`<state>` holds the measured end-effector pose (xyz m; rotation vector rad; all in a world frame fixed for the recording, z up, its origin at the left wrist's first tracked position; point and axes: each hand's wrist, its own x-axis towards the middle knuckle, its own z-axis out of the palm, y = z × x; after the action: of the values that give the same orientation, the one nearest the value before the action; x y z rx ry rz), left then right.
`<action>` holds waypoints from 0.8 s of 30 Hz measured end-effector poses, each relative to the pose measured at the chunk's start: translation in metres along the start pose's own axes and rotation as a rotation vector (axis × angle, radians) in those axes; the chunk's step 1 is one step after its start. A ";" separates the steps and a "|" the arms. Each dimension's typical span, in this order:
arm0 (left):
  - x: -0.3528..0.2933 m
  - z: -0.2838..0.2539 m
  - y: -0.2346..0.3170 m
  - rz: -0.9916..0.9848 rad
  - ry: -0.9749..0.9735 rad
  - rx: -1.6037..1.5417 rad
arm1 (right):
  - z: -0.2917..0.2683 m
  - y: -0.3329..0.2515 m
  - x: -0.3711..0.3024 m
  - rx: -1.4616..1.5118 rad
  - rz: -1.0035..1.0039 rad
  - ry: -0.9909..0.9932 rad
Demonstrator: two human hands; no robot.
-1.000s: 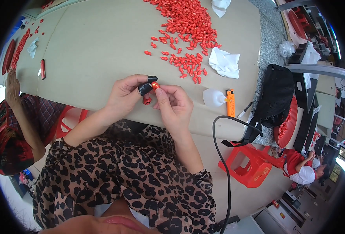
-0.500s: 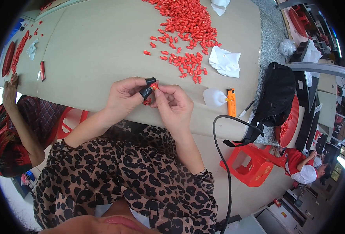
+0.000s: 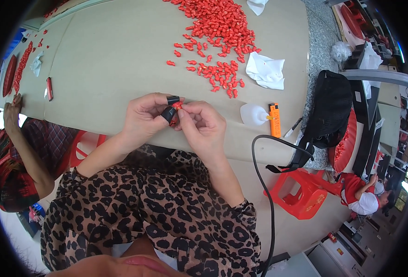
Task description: The person applies glue from a bottle to small red toy parts and assembles them onto a black base part.
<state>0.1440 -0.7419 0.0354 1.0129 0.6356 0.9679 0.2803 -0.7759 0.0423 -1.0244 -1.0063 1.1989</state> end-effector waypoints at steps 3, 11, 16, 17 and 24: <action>-0.001 0.000 -0.003 0.052 0.001 0.045 | 0.001 0.001 -0.002 -0.003 -0.055 0.006; -0.010 -0.004 -0.007 0.175 -0.012 0.237 | 0.004 0.005 -0.010 -0.101 -0.157 -0.001; -0.018 -0.005 -0.007 0.163 0.031 0.236 | 0.007 0.007 -0.017 -0.150 -0.172 -0.007; -0.020 -0.005 -0.007 0.164 0.031 0.236 | 0.008 0.008 -0.019 -0.161 -0.182 -0.010; -0.029 -0.009 -0.006 0.149 0.042 0.225 | 0.016 0.009 -0.025 -0.179 -0.194 -0.004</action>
<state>0.1258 -0.7653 0.0269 1.2549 0.7234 1.0670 0.2607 -0.7993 0.0358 -1.0367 -1.2042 0.9659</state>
